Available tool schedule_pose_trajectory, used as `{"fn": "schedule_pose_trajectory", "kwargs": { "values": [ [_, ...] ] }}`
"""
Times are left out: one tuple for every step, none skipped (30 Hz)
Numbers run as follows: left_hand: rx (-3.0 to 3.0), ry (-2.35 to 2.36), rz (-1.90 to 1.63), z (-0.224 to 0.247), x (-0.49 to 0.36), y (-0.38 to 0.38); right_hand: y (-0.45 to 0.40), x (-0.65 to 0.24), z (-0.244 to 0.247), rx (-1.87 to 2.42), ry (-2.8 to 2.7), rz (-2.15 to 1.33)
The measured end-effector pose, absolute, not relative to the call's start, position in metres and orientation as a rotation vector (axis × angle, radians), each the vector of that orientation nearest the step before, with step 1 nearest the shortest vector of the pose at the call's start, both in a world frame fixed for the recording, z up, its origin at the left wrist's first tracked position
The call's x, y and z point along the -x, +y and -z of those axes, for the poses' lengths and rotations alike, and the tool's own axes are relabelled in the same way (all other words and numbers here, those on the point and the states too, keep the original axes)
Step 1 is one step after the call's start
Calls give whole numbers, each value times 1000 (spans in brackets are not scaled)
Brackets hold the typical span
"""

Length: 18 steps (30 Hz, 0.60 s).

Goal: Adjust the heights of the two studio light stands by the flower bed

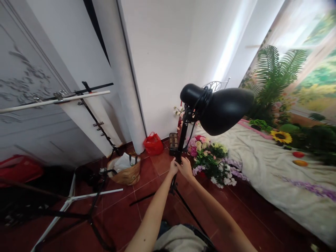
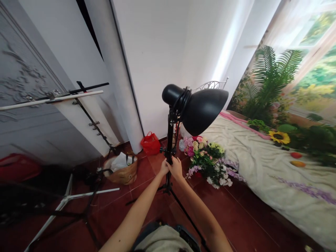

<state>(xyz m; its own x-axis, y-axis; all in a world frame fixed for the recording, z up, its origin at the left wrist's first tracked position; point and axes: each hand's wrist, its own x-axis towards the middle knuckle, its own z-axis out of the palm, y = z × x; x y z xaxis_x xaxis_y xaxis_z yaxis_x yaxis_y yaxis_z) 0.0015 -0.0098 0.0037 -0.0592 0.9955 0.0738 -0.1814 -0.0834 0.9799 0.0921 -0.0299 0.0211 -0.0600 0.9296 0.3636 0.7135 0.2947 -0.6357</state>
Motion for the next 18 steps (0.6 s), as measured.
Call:
{"fn": "schedule_pose_trajectory", "kwargs": {
  "values": [
    [-1101, 1065, -1389, -4, -1, -10, -29, -93, -18, 1445, -1839, -353],
    [-1098, 1066, -1393, -4, -1, -9, -28, -93, -16, 1426, -1846, -347],
    [-1090, 1075, -1398, -4, -1, -9, -28, -94, -14, 1416, -1847, -350],
    [-1079, 1085, -1401, -4, -1, -9, -27, -95, -13, 1414, -1845, -355],
    [-1067, 1095, -1401, -4, -1, -8, -27, -95, -12, 1415, -1839, -357],
    [-1054, 1105, -1398, -4, -1, -8, -27, -95, -12, 1418, -1830, -357],
    [-1040, 1114, -1395, -4, -2, -8, -28, -94, -11, 1421, -1819, -353],
    [-1028, 1119, -1392, -4, -3, -9, -28, -94, -11, 1424, -1808, -348],
    [-1020, 1117, -1389, -5, -3, -9, -27, -93, -10, 1424, -1801, -344],
    [-1015, 1112, -1385, -5, -4, -9, -27, -94, -10, 1420, -1798, -340],
    [-1012, 1105, -1380, -6, -5, -10, -27, -94, -10, 1408, -1805, -336],
    [-1011, 1100, -1374, -6, -5, -10, -26, -96, -10, 1388, -1820, -332],
    [-1013, 1100, -1368, -6, -5, -10, -26, -98, -11, 1362, -1842, -330],
    [-1019, 1105, -1361, -6, -6, -10, -26, -102, -11, 1329, -1871, -334],
    [-1027, 1115, -1357, -6, -6, -10, -26, -106, -11, 1294, -1897, -348],
    [-1036, 1129, -1354, -5, -6, -10, -27, -111, -11, 1260, -1917, -372],
    [-1044, 1146, -1351, -4, -5, -9, -27, -116, -11, 1237, -1922, -404],
    [-1047, 1164, -1348, -3, -5, -9, -27, -122, -10, 1227, -1912, -443]
  ]
}}
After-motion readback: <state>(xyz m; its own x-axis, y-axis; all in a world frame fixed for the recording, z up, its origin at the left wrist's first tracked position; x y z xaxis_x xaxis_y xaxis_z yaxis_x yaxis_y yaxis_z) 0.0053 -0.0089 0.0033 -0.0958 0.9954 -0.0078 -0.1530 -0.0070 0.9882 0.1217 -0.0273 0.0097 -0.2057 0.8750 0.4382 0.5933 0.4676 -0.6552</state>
